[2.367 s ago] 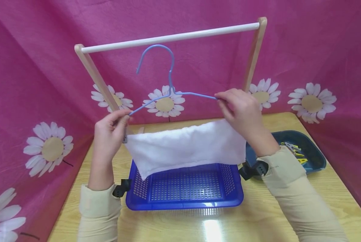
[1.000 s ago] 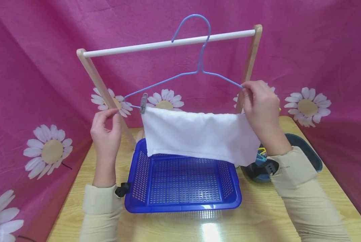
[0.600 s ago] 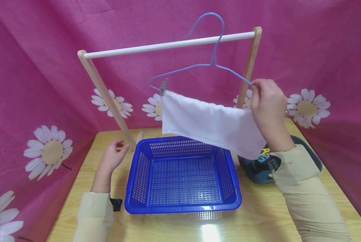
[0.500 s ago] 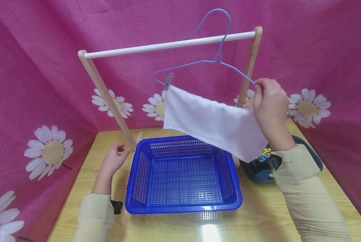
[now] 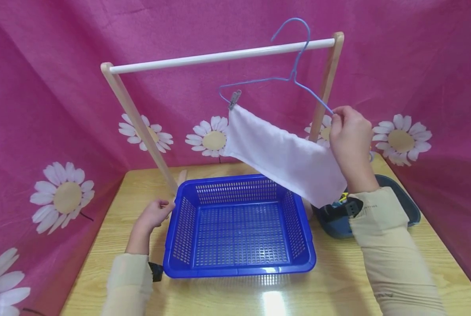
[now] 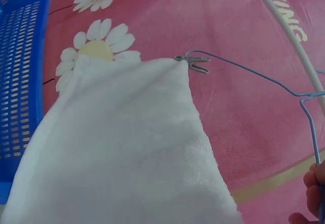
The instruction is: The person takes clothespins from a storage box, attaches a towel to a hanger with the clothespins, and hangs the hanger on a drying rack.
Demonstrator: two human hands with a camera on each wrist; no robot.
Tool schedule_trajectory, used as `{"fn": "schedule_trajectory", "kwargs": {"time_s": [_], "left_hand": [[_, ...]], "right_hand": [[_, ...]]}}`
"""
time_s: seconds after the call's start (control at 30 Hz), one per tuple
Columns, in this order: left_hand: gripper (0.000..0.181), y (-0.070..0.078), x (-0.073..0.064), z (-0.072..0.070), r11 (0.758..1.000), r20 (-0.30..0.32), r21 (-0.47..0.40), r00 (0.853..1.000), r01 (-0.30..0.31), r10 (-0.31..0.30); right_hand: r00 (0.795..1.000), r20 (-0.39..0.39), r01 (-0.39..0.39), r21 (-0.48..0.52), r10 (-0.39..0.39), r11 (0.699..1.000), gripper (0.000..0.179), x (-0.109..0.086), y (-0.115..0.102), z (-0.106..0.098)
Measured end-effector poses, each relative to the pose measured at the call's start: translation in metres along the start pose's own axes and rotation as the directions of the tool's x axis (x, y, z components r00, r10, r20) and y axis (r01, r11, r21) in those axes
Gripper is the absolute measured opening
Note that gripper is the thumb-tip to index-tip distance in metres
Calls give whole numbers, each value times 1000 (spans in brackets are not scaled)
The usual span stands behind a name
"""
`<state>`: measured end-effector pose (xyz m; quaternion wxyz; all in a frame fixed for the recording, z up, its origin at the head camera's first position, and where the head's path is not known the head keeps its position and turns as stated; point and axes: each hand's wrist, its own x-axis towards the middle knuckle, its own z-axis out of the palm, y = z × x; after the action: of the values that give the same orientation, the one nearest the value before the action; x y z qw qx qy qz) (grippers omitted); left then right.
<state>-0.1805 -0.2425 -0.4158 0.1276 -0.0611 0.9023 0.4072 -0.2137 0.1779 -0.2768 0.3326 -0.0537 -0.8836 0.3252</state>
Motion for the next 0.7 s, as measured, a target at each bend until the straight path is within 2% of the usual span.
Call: {"fn": "schedule_trajectory", "kwargs": {"time_s": [0.13,0.33,0.53,0.7], "left_hand": [[39,-3,-2,3,995,73,-56,994,80,-75],[32,-5,-5,4,988,176,19,972,152,-153],[27,-6,-5,3,983,218,71,959,170,-181],[24,-6,-6,1,982,242,104,954,158,-179]], "right_hand": [[1000,0,-16,0,16,1000,25,-2,8,5],[1000,-11,-23,2,23,1000,25,-3,14,8],[999,16,-46,6,46,999,26,-3,11,9],[995,67,-72,4,72,997,28,-7,12,14]]}}
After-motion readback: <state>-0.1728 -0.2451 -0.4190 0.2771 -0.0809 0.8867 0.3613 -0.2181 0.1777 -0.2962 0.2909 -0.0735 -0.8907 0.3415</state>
